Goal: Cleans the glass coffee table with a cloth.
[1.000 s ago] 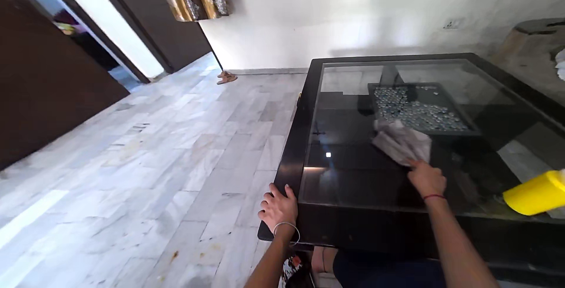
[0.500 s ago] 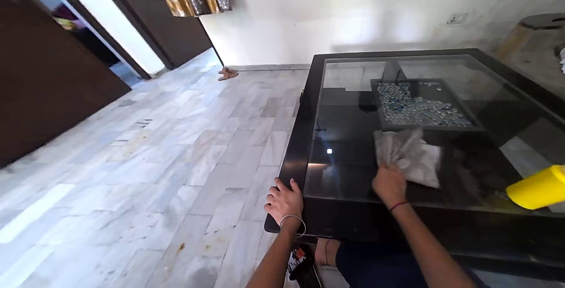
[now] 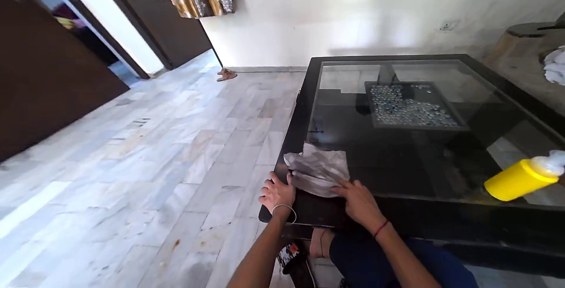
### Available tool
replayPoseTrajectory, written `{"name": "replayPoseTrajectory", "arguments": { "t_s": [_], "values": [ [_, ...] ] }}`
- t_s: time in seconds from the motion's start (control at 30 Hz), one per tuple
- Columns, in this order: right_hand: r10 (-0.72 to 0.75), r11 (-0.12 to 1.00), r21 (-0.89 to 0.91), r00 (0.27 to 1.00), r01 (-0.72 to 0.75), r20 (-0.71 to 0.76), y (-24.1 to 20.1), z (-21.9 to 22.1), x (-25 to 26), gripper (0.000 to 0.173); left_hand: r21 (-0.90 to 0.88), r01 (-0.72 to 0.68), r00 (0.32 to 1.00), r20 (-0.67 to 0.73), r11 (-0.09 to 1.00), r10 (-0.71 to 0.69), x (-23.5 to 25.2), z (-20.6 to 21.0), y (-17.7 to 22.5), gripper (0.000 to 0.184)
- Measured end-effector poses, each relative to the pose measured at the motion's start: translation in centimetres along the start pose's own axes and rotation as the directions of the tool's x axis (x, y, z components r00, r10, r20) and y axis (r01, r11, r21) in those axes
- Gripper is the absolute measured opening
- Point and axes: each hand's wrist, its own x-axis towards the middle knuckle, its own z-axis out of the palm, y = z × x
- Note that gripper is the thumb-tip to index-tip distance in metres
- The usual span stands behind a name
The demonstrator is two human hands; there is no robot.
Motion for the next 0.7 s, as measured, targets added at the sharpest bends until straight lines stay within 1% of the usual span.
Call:
{"name": "replayPoseTrajectory", "arguments": {
  "t_s": [0.03,0.1,0.17,0.23,0.3,0.37,0.4,0.47,0.53,0.63,0.7],
  "values": [
    [0.066,0.998,0.01,0.998,-0.066,-0.017,0.9,-0.5,-0.6,0.058,-0.02,-0.008,1.0,0.012,1.0,0.008,0.1,-0.2,-0.1,0.073],
    [0.216,0.975,0.059,0.975,-0.213,-0.052,3.1,-1.3,-2.0,0.054,-0.043,-0.009,0.996,0.086,0.999,0.012,0.1,-1.0,-0.4,0.082],
    [0.366,0.925,0.138,0.927,-0.353,-0.085,5.1,-2.1,-3.7,0.051,-0.071,-0.009,0.986,0.165,0.997,0.02,0.4,-1.9,-0.6,0.091],
    [0.512,0.849,0.221,0.852,-0.481,-0.111,6.8,-2.6,-5.5,0.048,-0.108,-0.015,0.974,0.224,0.994,0.039,0.9,-2.3,-0.8,0.099],
    [0.636,0.756,0.294,0.762,-0.584,-0.121,8.3,-2.9,-7.1,0.045,-0.128,-0.018,0.963,0.263,0.992,0.052,1.4,-2.5,-0.9,0.106],
    [0.719,0.672,0.364,0.685,-0.645,-0.117,9.2,-2.9,-8.4,0.042,-0.135,-0.019,0.95,0.306,0.991,0.06,1.6,-2.8,-1.0,0.111],
    [0.739,0.648,0.384,0.664,-0.658,-0.11,9.2,-2.9,-8.9,0.04,-0.134,-0.02,0.944,0.325,0.991,0.063,1.7,-3.0,-1.1,0.113],
    [0.749,0.634,0.383,0.656,-0.671,-0.091,8.6,-2.9,-9.3,0.041,-0.135,-0.029,0.933,0.351,0.99,0.076,1.9,-3.4,-1.2,0.117],
    [0.744,0.643,0.335,0.665,-0.688,-0.062,6.7,-2.7,-8.9,0.046,-0.131,-0.037,0.927,0.367,0.991,0.083,2.0,-3.5,-1.3,0.12],
    [0.686,0.717,0.232,0.725,-0.658,-0.062,2.6,-1.7,-7.2,0.05,-0.142,-0.034,0.929,0.36,0.989,0.084,2.1,-3.1,-1.3,0.123],
    [0.604,0.794,0.142,0.794,-0.591,-0.072,-0.1,-0.7,-5.9,0.053,-0.136,-0.026,0.932,0.354,0.99,0.073,2.2,-2.8,-1.2,0.124]
  ]
}}
